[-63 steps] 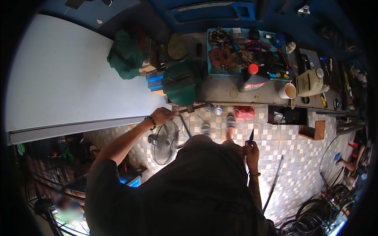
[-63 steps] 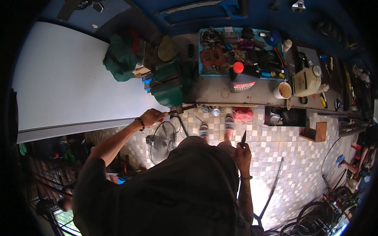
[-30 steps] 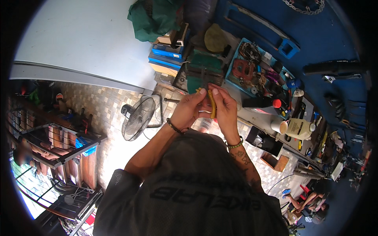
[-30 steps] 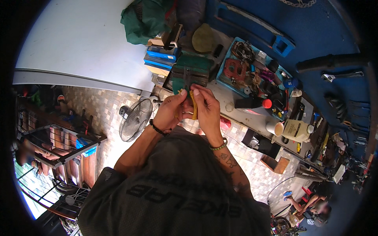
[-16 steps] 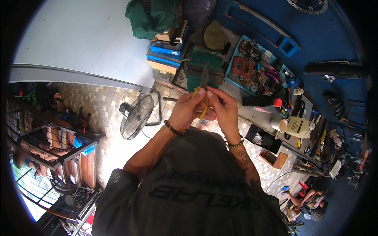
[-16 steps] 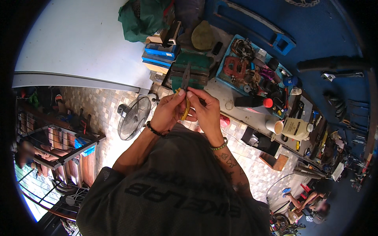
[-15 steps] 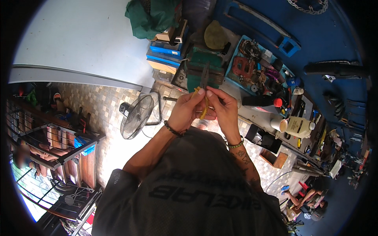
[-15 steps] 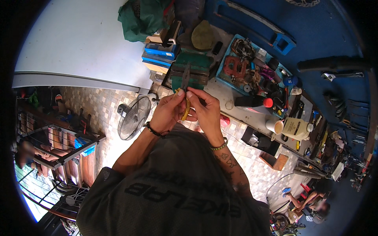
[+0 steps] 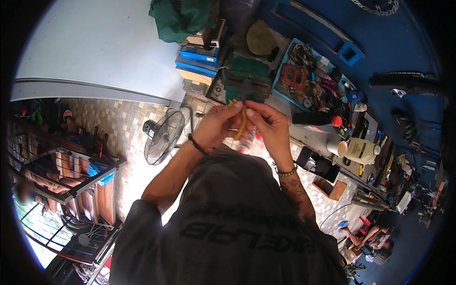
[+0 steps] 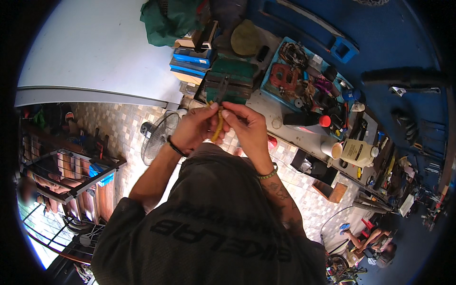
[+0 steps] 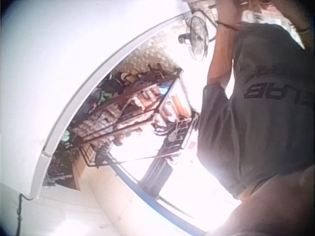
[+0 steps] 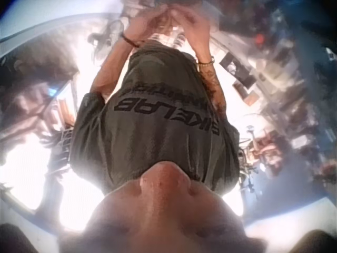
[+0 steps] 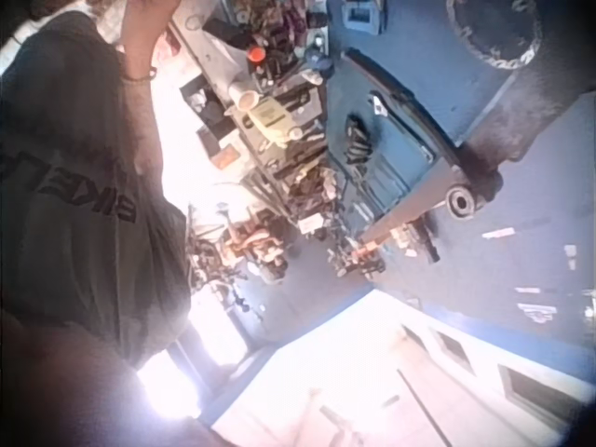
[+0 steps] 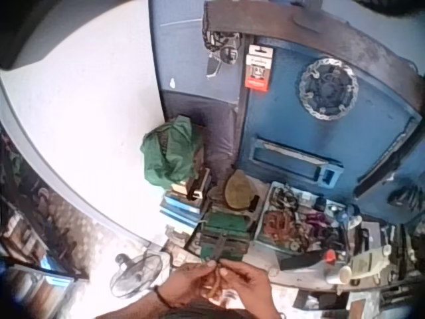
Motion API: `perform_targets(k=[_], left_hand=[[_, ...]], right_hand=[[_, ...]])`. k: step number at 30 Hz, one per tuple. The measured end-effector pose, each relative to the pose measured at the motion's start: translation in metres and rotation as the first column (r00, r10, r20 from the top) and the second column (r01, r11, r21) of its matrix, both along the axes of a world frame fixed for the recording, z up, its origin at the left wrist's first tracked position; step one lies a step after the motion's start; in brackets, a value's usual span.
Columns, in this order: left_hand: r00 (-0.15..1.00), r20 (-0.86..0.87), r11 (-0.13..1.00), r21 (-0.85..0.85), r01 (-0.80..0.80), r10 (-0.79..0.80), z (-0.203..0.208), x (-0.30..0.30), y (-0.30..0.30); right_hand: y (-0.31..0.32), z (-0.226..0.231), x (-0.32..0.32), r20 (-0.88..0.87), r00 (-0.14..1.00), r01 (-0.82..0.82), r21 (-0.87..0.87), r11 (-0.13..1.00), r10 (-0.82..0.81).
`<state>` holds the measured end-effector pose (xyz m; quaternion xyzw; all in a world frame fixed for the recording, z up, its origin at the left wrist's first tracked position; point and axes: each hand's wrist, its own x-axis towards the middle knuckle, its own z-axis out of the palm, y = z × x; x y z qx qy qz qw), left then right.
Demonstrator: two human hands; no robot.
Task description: The person moves around a cluttered workshop, picking up and placing down various hand tools such as pliers, screwdrivers, and wrenches. They handle small parts and toolboxes, shifting items on the workbench and wall rack without completing a specific repair.
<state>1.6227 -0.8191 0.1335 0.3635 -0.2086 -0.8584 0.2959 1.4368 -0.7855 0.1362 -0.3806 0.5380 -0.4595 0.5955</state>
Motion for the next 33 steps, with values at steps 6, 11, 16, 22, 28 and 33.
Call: perform_targets(k=[6, 11, 16, 22, 28, 33], left_hand=[[0.958, -0.062, 0.959, -0.041, 0.279, -0.282, -0.006, 0.037, -0.039], [0.928, -0.14, 0.925, 0.117, 0.362, -0.345, -0.001, 0.038, -0.045], [0.866, -0.175, 0.853, 0.164, 0.495, -0.469, 0.001, 0.036, -0.06], [0.789, -0.283, 0.747, 0.263, 0.611, -0.546, 0.002, 0.029, -0.072], [0.873, -0.192, 0.813, 0.318, 0.488, -0.449, 0.006, 0.009, -0.048], [0.875, -0.163, 0.824, 0.296, 0.483, -0.455, 0.011, 0.011, -0.049]], right_hand=[[0.0, -0.007, 0.018, 0.054, 0.999, -0.003, -0.065, 0.998, 0.007], [-0.003, -0.006, 0.002, -0.101, 0.993, 0.056, -0.087, 0.995, -0.065], [-0.023, -0.015, -0.016, -0.147, 0.96, 0.206, -0.206, 0.957, -0.238], [-0.057, -0.03, -0.016, -0.417, 0.796, 0.2, -0.502, 0.841, -0.439], [-0.076, -0.067, 0.002, -0.513, 0.687, 0.198, -0.548, 0.812, -0.514], [-0.079, -0.067, 0.007, -0.434, 0.757, 0.254, -0.492, 0.832, -0.488]])
